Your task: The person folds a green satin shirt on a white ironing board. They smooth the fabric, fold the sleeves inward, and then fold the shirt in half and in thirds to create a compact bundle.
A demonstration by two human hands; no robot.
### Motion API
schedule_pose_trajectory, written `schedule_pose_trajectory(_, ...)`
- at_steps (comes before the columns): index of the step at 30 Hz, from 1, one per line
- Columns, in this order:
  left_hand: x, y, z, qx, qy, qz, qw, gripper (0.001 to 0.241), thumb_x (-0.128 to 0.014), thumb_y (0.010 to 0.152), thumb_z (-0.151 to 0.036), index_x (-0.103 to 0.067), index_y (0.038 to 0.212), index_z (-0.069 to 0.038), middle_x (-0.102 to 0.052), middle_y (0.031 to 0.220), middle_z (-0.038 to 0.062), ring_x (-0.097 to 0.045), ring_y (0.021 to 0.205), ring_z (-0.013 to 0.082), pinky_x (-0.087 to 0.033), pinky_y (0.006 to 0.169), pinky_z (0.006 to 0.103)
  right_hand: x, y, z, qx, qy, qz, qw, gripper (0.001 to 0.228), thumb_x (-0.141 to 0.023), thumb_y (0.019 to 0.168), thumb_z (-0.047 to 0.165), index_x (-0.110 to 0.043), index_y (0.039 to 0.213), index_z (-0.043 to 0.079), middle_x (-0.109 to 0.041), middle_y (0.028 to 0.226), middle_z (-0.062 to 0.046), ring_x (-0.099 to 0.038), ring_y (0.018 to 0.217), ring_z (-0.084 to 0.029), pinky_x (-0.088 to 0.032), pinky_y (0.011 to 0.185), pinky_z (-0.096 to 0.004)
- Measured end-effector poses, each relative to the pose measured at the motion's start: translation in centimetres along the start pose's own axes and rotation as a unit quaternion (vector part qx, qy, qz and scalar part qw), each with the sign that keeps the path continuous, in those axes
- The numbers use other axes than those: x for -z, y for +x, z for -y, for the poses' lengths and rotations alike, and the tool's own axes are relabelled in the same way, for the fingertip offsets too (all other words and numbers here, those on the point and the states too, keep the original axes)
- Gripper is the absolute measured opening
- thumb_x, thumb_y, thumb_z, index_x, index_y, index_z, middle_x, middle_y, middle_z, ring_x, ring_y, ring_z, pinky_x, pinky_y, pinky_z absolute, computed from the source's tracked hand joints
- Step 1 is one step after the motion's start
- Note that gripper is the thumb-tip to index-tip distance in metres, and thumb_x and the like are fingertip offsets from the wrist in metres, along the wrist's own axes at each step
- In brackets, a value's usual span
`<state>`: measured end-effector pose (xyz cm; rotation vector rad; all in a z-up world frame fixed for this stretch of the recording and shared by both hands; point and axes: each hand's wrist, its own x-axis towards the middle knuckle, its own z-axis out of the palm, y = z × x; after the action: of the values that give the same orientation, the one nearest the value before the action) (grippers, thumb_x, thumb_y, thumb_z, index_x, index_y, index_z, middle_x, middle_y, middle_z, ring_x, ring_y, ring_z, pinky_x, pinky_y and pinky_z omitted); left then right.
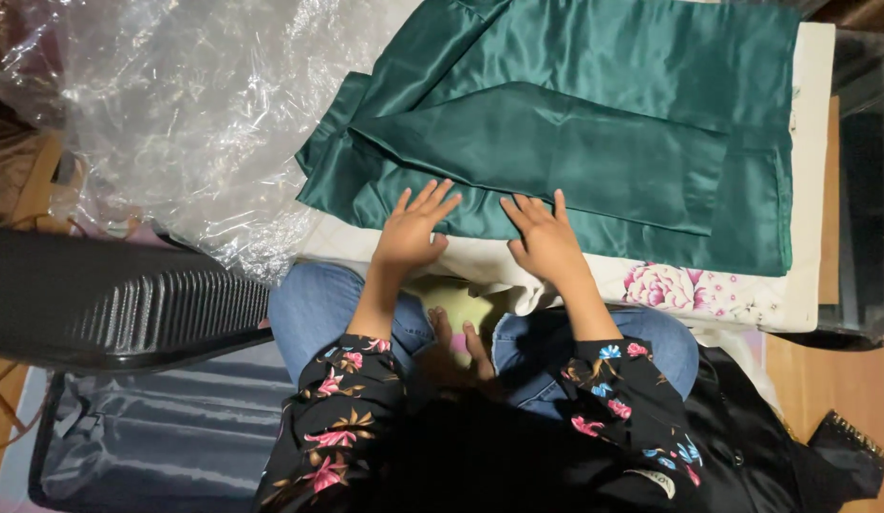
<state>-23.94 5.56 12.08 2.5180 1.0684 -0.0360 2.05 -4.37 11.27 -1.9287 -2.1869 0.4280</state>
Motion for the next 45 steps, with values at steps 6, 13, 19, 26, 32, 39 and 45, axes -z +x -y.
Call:
schedule_pose_trajectory(6, -3.2, 0.6, 1.6, 0.022, 0.055, -0.118, 0.991, 0.082, -0.06, 0.088, -0.003, -0.033, 0.161, -0.029, -0.031, 0.168, -0.003, -0.031, 0.153, 0.0221, -0.023, 0.125, 0.053, -0.2, -0.4, -1.5, -0.027, 0.008, -0.022, 0.999, 0.063, -0.058, 0.09, 0.022, -0.051, 0.153, 0.025, -0.051, 0.156, -0.006, -0.046, 0.142, -0.028, -0.006, 0.123, -0.068)
schedule_pose_trajectory(13, -2.9, -1.3, 1.6, 0.017, 0.018, -0.077, 0.997, 0.08, -0.047, 0.093, 0.007, -0.029, 0.163, -0.026, -0.028, 0.169, -0.001, -0.026, 0.155, 0.0242, -0.022, 0.125, 0.0531, -4.9, -0.4, -3.9, -0.057, -0.064, 0.075, 0.994, 0.093, -0.074, 0.077, 0.007, -0.039, 0.16, 0.027, -0.049, 0.157, -0.007, -0.044, 0.143, -0.035, -0.018, 0.115, -0.078)
schedule_pose_trajectory(19, -3.5, -3.1, 2.4, -0.009, -0.01, -0.052, 0.999, 0.088, -0.049, 0.091, 0.012, -0.024, 0.164, -0.03, -0.026, 0.17, -0.002, -0.026, 0.155, 0.0273, -0.025, 0.125, 0.0518, -4.7, -1.5, -2.0, -0.105, -0.039, 0.127, 0.986, 0.086, -0.068, 0.086, 0.007, -0.036, 0.161, 0.032, -0.046, 0.159, -0.006, -0.04, 0.145, -0.038, -0.014, 0.112, -0.08)
schedule_pose_trajectory(26, -0.9, -4.5, 0.4, 0.0, -0.016, -0.016, 1.0, 0.084, -0.055, 0.089, 0.005, -0.029, 0.162, -0.027, -0.033, 0.166, -0.002, -0.032, 0.152, 0.0288, -0.03, 0.121, 0.0552, 0.7, -2.9, 0.3, -0.136, 0.022, 0.206, 0.969, 0.076, -0.06, 0.094, 0.006, -0.034, 0.161, 0.032, -0.04, 0.162, -0.008, -0.034, 0.148, -0.04, -0.012, 0.113, -0.081)
schedule_pose_trajectory(32, -2.4, -2.3, 0.5, 0.005, 0.044, -0.172, 0.984, 0.056, -0.068, 0.08, -0.048, -0.054, 0.132, -0.03, -0.048, 0.128, -0.007, -0.045, 0.114, 0.023, -0.041, 0.103, 0.0486, 5.9, -3.2, 1.5, -0.099, 0.091, 0.104, 0.985, 0.045, -0.067, 0.092, 0.033, -0.053, 0.132, 0.018, -0.058, 0.129, -0.018, -0.051, 0.124, -0.042, -0.028, 0.104, -0.065)
schedule_pose_trajectory(39, 0.4, 1.8, -3.2, -0.008, 0.226, -0.448, 0.865, 0.04, -0.059, 0.097, -0.001, -0.065, 0.124, -0.03, -0.054, 0.145, 0.009, -0.055, 0.124, 0.0311, -0.043, 0.094, 0.0545, 0.3, -1.6, -1.0, -0.101, -0.097, -0.094, 0.986, 0.048, -0.078, 0.08, 0.025, -0.05, 0.118, 0.018, -0.052, 0.1, -0.005, -0.062, 0.097, -0.029, -0.047, 0.075, -0.042)
schedule_pose_trajectory(45, -2.0, 3.4, 0.2, -0.025, 0.165, -0.323, 0.931, 0.032, -0.069, 0.091, -0.019, -0.074, 0.122, -0.023, -0.061, 0.146, 0.003, -0.038, 0.148, 0.0308, -0.013, 0.117, 0.0711, 0.2, -1.0, -2.2, -0.077, -0.19, -0.114, 0.972, 0.028, -0.07, 0.083, 0.024, -0.062, 0.109, 0.027, -0.062, 0.099, 0.003, -0.062, 0.098, -0.021, -0.045, 0.079, -0.035)
